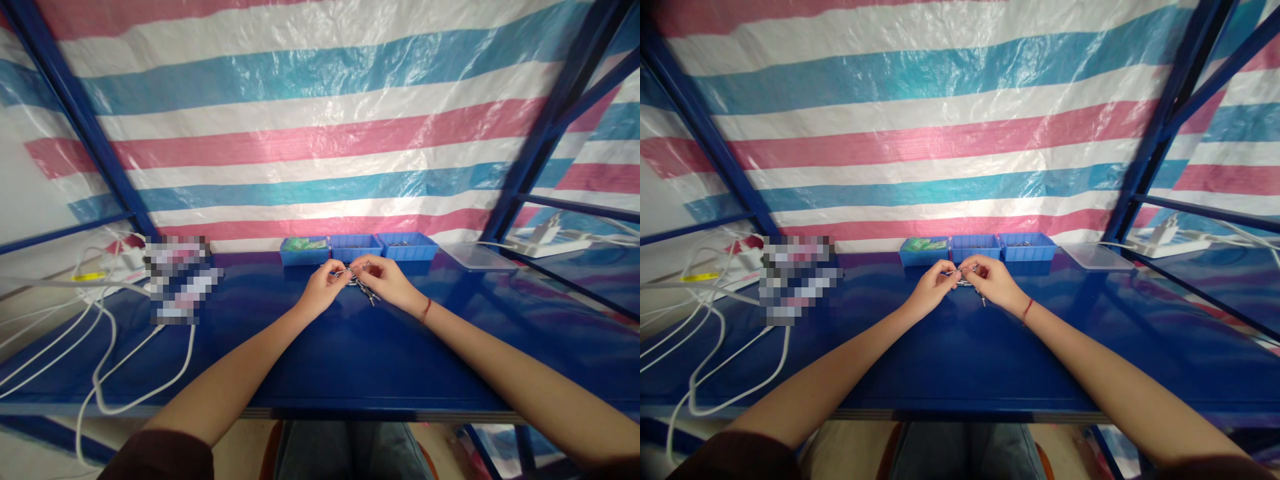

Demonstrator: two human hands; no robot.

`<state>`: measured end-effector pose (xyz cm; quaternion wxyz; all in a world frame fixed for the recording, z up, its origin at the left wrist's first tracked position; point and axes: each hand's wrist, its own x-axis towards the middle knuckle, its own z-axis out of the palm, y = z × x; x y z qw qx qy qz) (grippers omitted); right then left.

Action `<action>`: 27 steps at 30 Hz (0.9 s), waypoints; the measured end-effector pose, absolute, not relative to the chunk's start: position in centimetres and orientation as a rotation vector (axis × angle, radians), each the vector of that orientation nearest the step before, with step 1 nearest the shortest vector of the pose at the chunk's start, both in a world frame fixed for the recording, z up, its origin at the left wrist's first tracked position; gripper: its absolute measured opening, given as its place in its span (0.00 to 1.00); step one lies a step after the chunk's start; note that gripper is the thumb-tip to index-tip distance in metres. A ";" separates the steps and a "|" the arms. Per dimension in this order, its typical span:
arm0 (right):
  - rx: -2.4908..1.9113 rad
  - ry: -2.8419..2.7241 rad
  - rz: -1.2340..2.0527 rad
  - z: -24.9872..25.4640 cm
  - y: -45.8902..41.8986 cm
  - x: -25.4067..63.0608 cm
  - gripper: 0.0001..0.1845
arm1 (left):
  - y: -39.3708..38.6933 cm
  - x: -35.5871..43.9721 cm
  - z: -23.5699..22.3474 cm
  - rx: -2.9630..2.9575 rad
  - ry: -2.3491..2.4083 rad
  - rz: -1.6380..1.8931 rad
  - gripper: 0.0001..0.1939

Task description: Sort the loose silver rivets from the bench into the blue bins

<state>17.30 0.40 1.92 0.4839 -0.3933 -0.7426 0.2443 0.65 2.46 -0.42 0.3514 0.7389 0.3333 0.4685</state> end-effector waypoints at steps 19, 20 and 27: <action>-1.405 -1.257 0.403 -0.2 6.6 25.2 0.18 | 2.7 0.4 -0.7 2.125 1.079 1.144 0.12; -1.421 -1.243 0.371 -0.4 7.1 26.5 0.18 | 2.7 0.4 -0.7 2.155 1.076 1.134 0.12; -1.378 -1.441 0.314 -1.3 8.7 30.6 0.22 | 2.4 0.2 -0.7 2.549 0.965 1.014 0.11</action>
